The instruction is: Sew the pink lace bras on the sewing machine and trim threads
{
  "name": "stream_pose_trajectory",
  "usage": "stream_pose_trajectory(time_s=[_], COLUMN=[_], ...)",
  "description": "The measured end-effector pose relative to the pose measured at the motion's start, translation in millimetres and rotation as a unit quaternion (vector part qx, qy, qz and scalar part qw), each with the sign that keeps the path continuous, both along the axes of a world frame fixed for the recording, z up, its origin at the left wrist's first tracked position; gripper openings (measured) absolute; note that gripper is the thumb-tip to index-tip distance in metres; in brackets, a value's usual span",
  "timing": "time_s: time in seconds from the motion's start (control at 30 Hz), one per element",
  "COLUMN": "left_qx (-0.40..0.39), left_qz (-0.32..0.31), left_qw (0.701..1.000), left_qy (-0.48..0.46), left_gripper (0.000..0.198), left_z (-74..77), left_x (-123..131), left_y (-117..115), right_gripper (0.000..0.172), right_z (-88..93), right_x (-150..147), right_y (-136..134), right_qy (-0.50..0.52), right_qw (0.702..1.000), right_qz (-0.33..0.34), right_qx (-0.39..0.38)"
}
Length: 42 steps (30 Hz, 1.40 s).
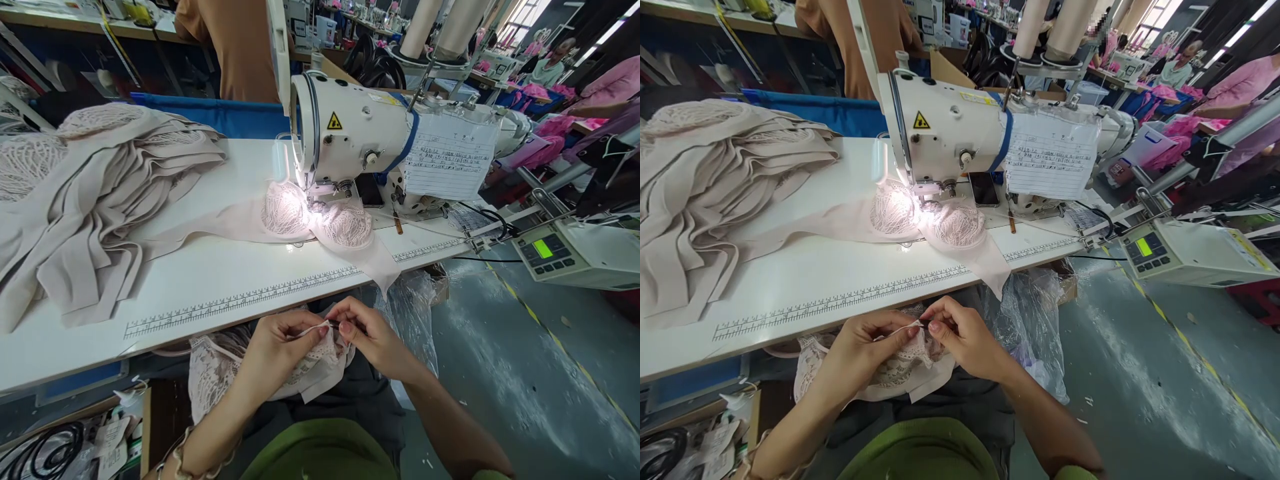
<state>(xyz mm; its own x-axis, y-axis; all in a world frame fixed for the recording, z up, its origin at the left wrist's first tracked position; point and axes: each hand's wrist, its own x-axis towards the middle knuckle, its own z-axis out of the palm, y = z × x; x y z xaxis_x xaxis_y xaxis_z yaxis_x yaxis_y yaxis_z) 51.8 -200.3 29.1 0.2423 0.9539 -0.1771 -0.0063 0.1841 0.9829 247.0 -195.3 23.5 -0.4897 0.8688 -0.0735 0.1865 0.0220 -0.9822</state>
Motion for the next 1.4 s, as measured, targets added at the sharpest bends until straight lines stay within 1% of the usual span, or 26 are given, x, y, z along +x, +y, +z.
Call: stream_pose_trajectory(time_s=[0.07,0.13,0.27,0.4,0.5,0.57,0.6,0.7,0.8,0.9,1.0,1.1,1.17,1.2,1.23,1.3,1.33,1.4], left_qx=[0.005,0.013,0.018,0.018,0.007,-0.005,-0.012,-0.044,-0.072,-0.082,-0.078,-0.067,-0.058,-0.053,-0.047,-0.03,-0.018,0.02], left_qz=[-0.005,-0.013,-0.026,-0.016,-0.004,0.015,0.024,0.045,0.066,0.075,0.076,0.091,0.098,0.101,0.105,0.122,0.129,0.13], left_qw=[1.0,1.0,0.999,0.999,0.999,0.999,0.999,0.998,0.995,0.993,0.993,0.993,0.993,0.993,0.993,0.992,0.99,0.987], left_qy=[0.007,0.018,0.037,0.039,0.033,0.029,0.023,-0.005,-0.022,-0.037,-0.046,-0.027,-0.015,-0.009,0.001,0.032,0.053,0.09], left_gripper=[0.017,0.017,0.018,0.02,0.021,0.022,0.023,0.026,0.029,0.029,0.028,0.029,0.03,0.031,0.032,0.033,0.032,0.034], left_z=[-1.2,-2.4,-3.8,-3.1,-1.9,-2.2,-2.7,-5.3,-7.1,-7.0,-6.6,-7.0,-7.7,-8.2,-8.7,-9.2,-9.1,-7.7], left_x=[-1,-3,-5,-5,-5,-6,-7,-9,-11,-12,-14,-15,-15,-15,-16,-20,-24,-31], left_y=[1,2,0,0,0,0,0,0,0,1,1,1,1,1,1,1,1,2], right_gripper=[0.027,0.027,0.034,0.04,0.039,0.042,0.043,0.04,0.032,0.026,0.03,0.028,0.023,0.02,0.018,0.021,0.025,0.036], right_z=[-1.2,-2.3,-3.2,-7.5,-13.7,-17.0,-17.9,-18.8,-19.3,-20.9,-25.1,-37.6,-50.1,-55.7,-59.5,-57.9,-51.6,-30.2], right_x=[-2,-5,-10,-14,-13,-11,-9,-5,-3,-4,-6,-11,-14,-15,-14,-10,-5,7], right_y=[0,0,1,2,3,2,1,-6,-13,-16,-18,-21,-24,-26,-26,-26,-24,-19], right_qy=[0.03,0.042,0.046,0.046,0.095,0.122,0.117,0.032,-0.039,-0.057,-0.061,-0.079,-0.127,-0.16,-0.191,-0.222,-0.213,-0.157], right_qw=[0.999,0.999,0.998,0.996,0.99,0.985,0.985,0.988,0.986,0.981,0.974,0.954,0.929,0.919,0.914,0.922,0.933,0.959], right_qz=[-0.002,-0.012,-0.04,-0.069,-0.103,-0.119,-0.12,-0.111,-0.081,-0.081,-0.093,-0.073,-0.063,-0.058,-0.049,-0.024,-0.006,0.044], right_qx=[-0.018,-0.021,-0.032,-0.043,-0.025,0.006,0.028,0.1,0.141,0.167,0.195,0.281,0.341,0.356,0.354,0.317,0.289,0.233])
